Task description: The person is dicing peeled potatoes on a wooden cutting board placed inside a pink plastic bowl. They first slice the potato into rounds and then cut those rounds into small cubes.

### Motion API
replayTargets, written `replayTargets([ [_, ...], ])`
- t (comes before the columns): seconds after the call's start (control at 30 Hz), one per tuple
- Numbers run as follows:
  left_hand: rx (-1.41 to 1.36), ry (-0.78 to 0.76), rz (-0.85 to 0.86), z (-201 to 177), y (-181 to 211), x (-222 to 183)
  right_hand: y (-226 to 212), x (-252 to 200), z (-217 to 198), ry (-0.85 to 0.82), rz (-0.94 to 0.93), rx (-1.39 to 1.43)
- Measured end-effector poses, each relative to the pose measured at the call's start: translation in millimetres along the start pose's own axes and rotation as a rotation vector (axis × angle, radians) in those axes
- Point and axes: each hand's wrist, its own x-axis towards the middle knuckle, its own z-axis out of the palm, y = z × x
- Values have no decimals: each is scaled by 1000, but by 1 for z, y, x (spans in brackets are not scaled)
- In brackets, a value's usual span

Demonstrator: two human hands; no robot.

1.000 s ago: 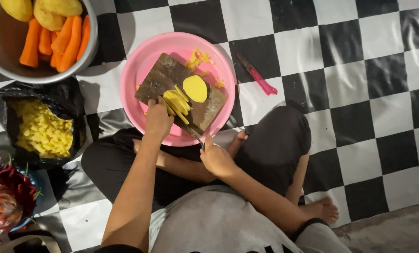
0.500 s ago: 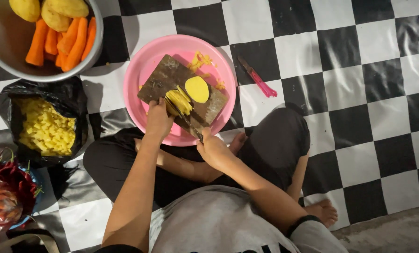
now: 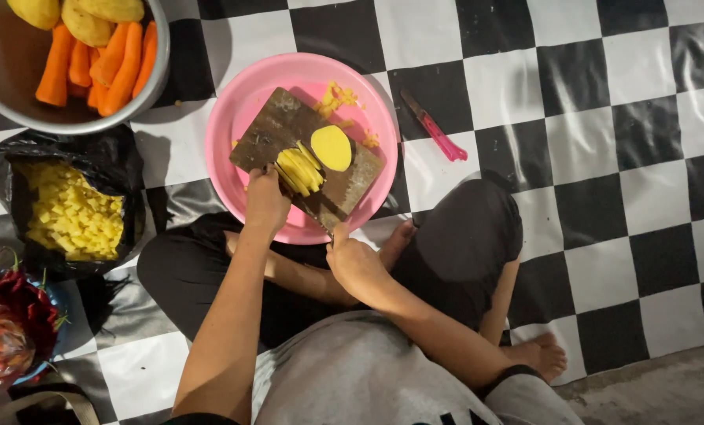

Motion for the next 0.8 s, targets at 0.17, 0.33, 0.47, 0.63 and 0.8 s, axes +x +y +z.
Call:
replayTargets([
  [0.17,27,20,11,9,-3,6,1,3,9,94,-38,-104],
  [0.33,27,-9,7,19,-12,11,-9,9,-2,61,-10,-63],
  [0.47,31,-11,-2,23,-16,13,-5,20,4,-73,100,41],
  [0.63,18,5,-10,14,-10,12,-7,7,-9,-80,137,139],
  [0.8,53,23,-20,15,-6,10,21,-4,-3,-160,94,55],
])
